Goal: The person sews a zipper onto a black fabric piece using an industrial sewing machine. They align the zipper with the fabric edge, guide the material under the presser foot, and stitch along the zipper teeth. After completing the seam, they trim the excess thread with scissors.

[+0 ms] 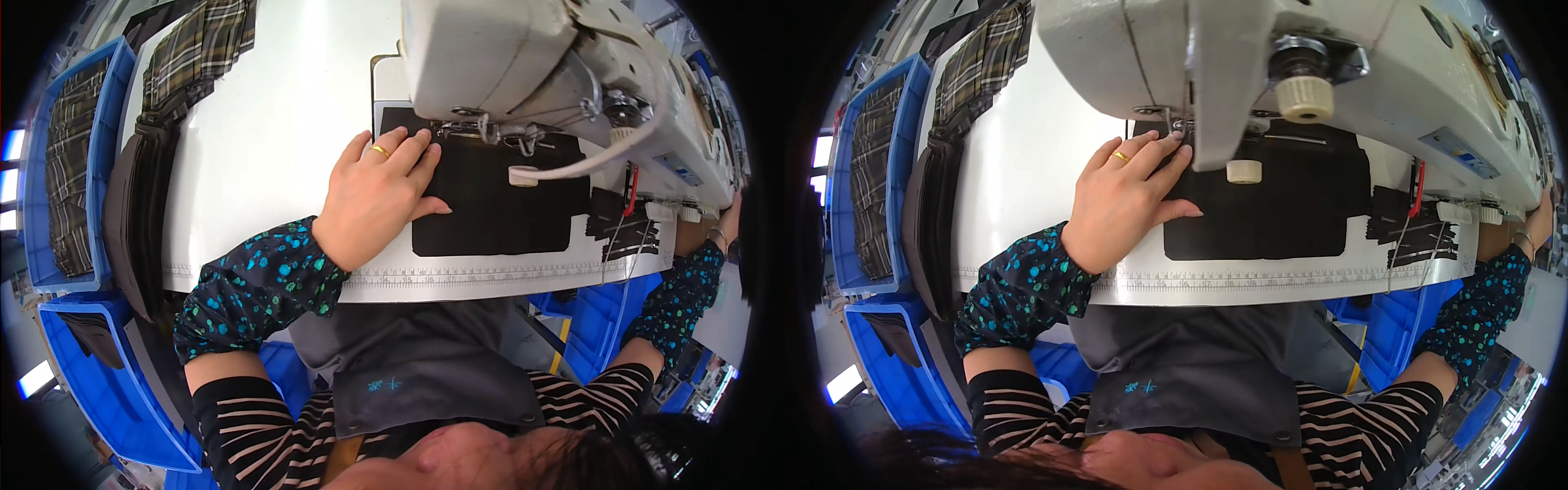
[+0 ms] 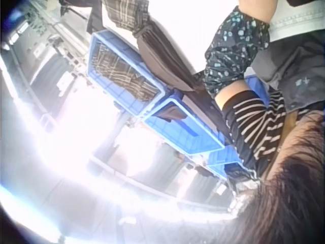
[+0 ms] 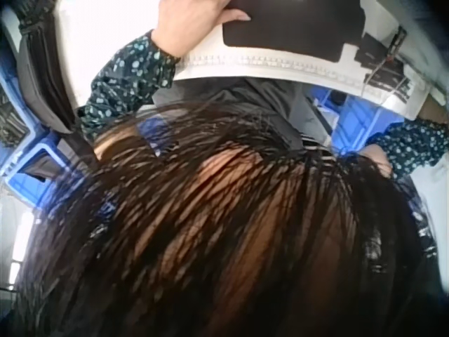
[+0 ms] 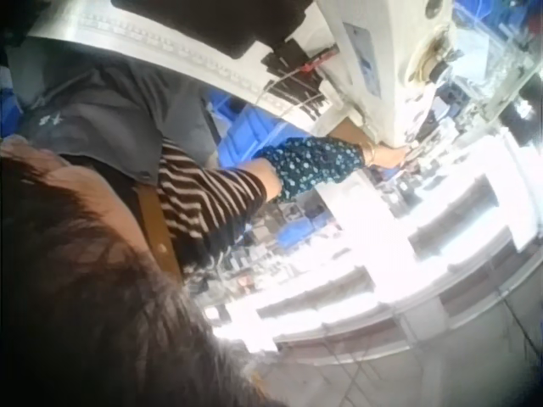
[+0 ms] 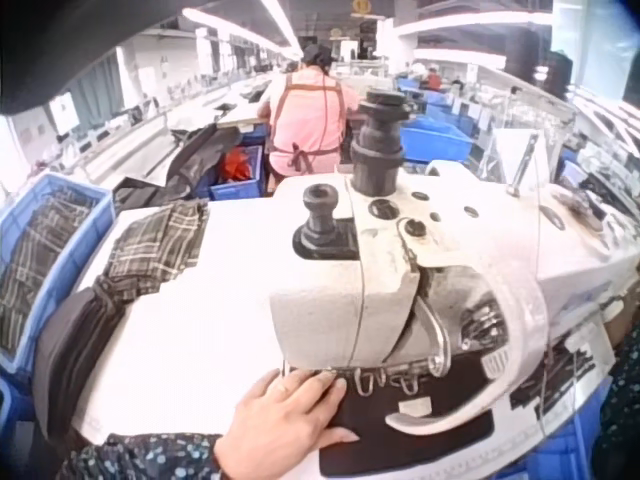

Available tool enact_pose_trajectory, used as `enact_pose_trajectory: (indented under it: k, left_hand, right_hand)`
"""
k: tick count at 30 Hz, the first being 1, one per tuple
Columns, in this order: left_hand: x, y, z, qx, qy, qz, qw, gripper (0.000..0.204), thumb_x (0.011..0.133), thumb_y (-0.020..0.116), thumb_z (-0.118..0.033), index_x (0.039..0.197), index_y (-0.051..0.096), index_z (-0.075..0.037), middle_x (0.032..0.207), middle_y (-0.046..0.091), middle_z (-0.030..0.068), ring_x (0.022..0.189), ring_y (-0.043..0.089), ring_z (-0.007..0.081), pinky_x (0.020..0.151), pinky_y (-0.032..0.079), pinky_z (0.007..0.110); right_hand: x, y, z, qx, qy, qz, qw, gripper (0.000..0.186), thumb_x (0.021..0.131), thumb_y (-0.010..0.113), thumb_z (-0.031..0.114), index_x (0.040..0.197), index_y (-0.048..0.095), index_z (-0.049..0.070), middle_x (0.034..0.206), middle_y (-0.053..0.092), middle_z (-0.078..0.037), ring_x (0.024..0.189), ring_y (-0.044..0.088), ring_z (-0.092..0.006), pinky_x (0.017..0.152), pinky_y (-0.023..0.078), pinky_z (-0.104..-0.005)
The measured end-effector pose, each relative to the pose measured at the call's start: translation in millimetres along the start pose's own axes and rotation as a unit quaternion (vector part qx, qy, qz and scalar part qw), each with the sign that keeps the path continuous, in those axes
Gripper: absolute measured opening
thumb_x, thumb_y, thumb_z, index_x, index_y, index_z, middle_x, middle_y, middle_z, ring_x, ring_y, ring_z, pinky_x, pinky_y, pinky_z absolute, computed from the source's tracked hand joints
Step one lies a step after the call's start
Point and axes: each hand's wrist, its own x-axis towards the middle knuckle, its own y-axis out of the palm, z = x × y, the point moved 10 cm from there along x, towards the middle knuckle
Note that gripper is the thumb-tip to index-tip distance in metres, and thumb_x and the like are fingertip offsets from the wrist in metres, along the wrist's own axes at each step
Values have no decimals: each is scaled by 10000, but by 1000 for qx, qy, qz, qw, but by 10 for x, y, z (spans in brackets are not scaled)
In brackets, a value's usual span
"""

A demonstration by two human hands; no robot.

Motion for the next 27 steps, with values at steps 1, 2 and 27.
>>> enact_pose_trajectory:
  k: [1,2,27]
  left_hand:
    - [-6,-7,3,0,-2,-5,1000,631,810,782,-511,1276,733,-89,1336,678,47,1264,630,257,1057,498,430]
    - [-11,1,5,-2,-2,-4,1000,636,812,782,-513,1285,730,-90,1348,675,45,1266,630,256,1063,497,430]
    - [-33,28,47,-22,-15,-10,1000,645,803,793,-506,1288,725,-86,1360,669,36,1254,635,244,1067,501,416]
  right_hand:
    - [23,-30,-12,25,22,-12,999,530,1088,587,374,1362,669,-72,1320,725,-131,1169,672,-200,1044,483,-302]
    - [-3,-8,-64,41,49,-5,998,530,1089,585,373,1363,668,-73,1317,726,-130,1163,673,-197,1045,482,-298]
    - [-1028,413,-442,113,66,18,991,352,1002,577,159,1265,668,-57,1179,725,-176,1024,725,-296,845,637,-448]
